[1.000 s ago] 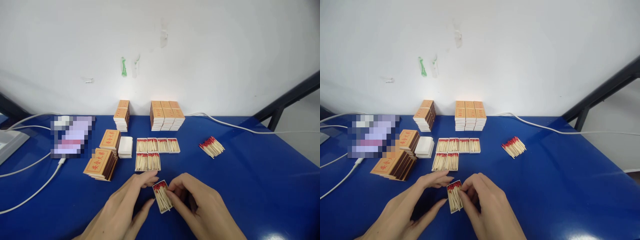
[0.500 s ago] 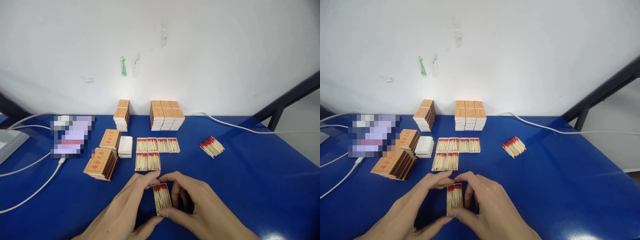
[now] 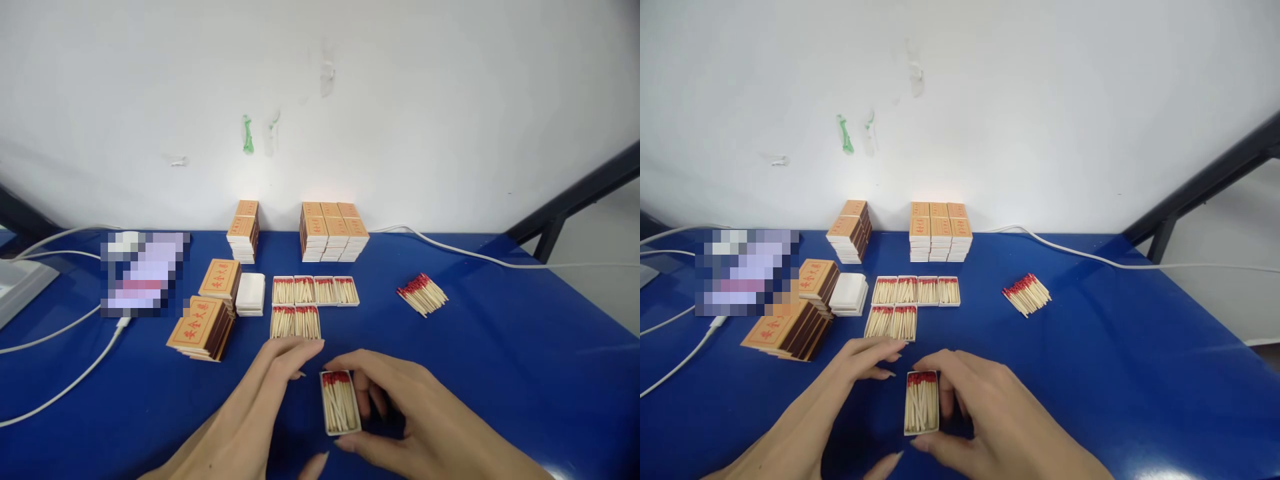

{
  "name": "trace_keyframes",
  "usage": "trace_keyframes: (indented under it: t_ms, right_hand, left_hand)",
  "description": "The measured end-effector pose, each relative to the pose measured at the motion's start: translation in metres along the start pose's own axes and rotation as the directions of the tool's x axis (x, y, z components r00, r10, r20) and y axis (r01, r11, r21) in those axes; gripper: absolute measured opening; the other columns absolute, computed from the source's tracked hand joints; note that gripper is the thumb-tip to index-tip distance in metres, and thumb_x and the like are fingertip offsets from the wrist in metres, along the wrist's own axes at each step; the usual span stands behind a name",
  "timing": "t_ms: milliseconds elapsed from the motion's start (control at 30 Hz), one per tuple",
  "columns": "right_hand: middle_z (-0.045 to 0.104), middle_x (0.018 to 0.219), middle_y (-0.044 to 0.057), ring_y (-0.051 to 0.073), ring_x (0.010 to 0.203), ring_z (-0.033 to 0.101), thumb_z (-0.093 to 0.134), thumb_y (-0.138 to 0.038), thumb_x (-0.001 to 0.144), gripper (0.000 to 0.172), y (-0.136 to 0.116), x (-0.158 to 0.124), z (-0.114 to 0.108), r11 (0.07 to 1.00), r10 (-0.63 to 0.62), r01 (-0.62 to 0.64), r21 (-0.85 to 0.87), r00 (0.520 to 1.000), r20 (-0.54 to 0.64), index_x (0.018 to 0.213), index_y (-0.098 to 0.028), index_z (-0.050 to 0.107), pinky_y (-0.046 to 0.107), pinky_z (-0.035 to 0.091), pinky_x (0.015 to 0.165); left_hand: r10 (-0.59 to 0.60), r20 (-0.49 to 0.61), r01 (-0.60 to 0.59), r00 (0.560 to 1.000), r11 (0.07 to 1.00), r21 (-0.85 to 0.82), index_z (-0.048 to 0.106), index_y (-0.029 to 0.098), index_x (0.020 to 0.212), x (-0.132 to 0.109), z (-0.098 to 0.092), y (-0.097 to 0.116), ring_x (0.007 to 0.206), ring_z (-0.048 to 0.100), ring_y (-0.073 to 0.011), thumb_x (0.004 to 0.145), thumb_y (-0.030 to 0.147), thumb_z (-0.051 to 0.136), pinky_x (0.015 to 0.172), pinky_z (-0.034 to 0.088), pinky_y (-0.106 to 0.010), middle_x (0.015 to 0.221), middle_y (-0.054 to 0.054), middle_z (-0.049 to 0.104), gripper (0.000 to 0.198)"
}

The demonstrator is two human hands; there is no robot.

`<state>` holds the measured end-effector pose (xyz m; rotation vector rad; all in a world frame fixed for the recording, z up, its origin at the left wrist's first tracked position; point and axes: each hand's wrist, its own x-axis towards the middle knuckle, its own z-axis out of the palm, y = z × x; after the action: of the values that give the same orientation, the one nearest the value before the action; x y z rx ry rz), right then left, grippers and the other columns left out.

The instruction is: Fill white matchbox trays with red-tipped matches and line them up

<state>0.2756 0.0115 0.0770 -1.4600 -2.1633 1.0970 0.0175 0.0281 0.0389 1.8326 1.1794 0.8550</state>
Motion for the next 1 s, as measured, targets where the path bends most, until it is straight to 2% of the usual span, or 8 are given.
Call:
trace_keyframes:
  t_ms: [167,233,300,367,500,667,800,1000]
  right_hand:
    - [0.080,0.097,-0.006,0.018,0.081,0.076,0.103,-0.027,0.082,0.076,0.005,-0.006,-0.005,0.996,0.007,-0.015,-0.087,0.996,-0.093,0.151,-0.036,0.073,0.030,0.060,0.074]
    - [0.082,0.100,-0.005,0.019,0.083,0.078,0.101,-0.021,0.082,0.069,0.006,-0.006,-0.004,0.994,-0.010,0.001,-0.110,0.996,-0.085,0.144,-0.035,0.076,0.030,0.061,0.076]
    - [0.083,0.102,-0.005,0.018,0.083,0.078,0.096,-0.018,0.087,0.057,0.006,-0.004,-0.003,0.994,-0.021,0.013,-0.106,0.997,-0.077,0.138,-0.035,0.078,0.029,0.062,0.077]
    - [0.084,0.103,-0.005,0.017,0.082,0.078,0.094,-0.020,0.091,0.052,0.006,-0.004,-0.002,0.995,-0.021,0.011,-0.095,0.994,-0.105,0.138,-0.036,0.078,0.028,0.062,0.075]
    - [0.086,0.115,-0.002,0.021,0.094,0.083,0.096,-0.025,0.088,0.065,0.010,-0.005,-0.002,0.994,-0.009,-0.009,-0.111,0.986,-0.165,0.148,-0.037,0.074,0.032,0.066,0.083]
    - [0.081,0.110,-0.002,0.019,0.091,0.078,0.085,-0.024,0.101,0.042,0.013,0.000,-0.007,0.994,0.042,-0.051,-0.094,0.995,-0.094,0.140,-0.035,0.075,0.033,0.063,0.083]
    - [0.077,0.111,-0.002,0.018,0.087,0.074,0.080,-0.029,0.107,0.042,0.016,0.010,-0.013,0.995,0.054,-0.064,-0.082,0.992,-0.119,0.147,-0.036,0.070,0.033,0.062,0.081]
    - [0.075,0.121,0.002,0.019,0.090,0.076,0.073,-0.033,0.111,0.047,0.021,0.022,-0.014,0.995,0.028,-0.044,-0.095,0.986,-0.163,0.157,-0.035,0.062,0.037,0.065,0.082]
  left_hand:
    - [0.053,0.004,-0.053,0.999,0.998,0.022,0.081,0.027,0.140,-0.003,-0.004,-0.001,0.093,0.094,-0.0232,0.117,0.045,0.075,0.089,0.081,-0.038,0.113,-0.007,0.090,0.029]
    - [0.088,0.012,-0.088,0.996,0.995,0.041,0.080,0.025,0.139,-0.007,-0.007,0.000,0.090,0.092,-0.0237,0.115,0.047,0.077,0.085,0.081,-0.041,0.110,-0.007,0.090,0.032]
    - [0.125,0.014,-0.125,0.992,0.990,0.064,0.078,0.029,0.141,-0.011,-0.009,0.001,0.092,0.092,-0.0252,0.114,0.046,0.077,0.083,0.081,-0.042,0.109,-0.006,0.089,0.032]
    - [0.162,0.007,-0.162,0.987,0.982,0.092,0.073,0.036,0.150,-0.015,-0.011,0.003,0.092,0.091,-0.0238,0.111,0.038,0.076,0.083,0.081,-0.038,0.112,-0.003,0.087,0.039]
    - [0.241,-0.008,-0.235,0.971,0.953,0.191,0.054,0.039,0.167,-0.022,-0.013,0.002,0.088,0.085,-0.0131,0.105,0.015,0.069,0.086,0.074,-0.023,0.117,0.002,0.082,0.069]
    - [0.279,0.020,-0.271,0.960,0.908,0.319,0.051,0.031,0.164,-0.025,-0.012,-0.003,0.077,0.079,-0.0060,0.109,0.015,0.063,0.080,0.067,-0.011,0.104,0.006,0.077,0.059]
    - [0.304,0.024,-0.295,0.952,0.899,0.324,0.050,0.028,0.162,-0.025,-0.012,-0.003,0.068,0.075,-0.0058,0.111,0.013,0.061,0.068,0.064,-0.011,0.098,0.007,0.076,0.055]
    - [0.303,0.023,-0.290,0.953,0.888,0.357,0.051,0.027,0.157,-0.023,-0.013,-0.001,0.055,0.069,-0.0062,0.113,0.013,0.058,0.055,0.059,-0.015,0.092,0.009,0.074,0.047]
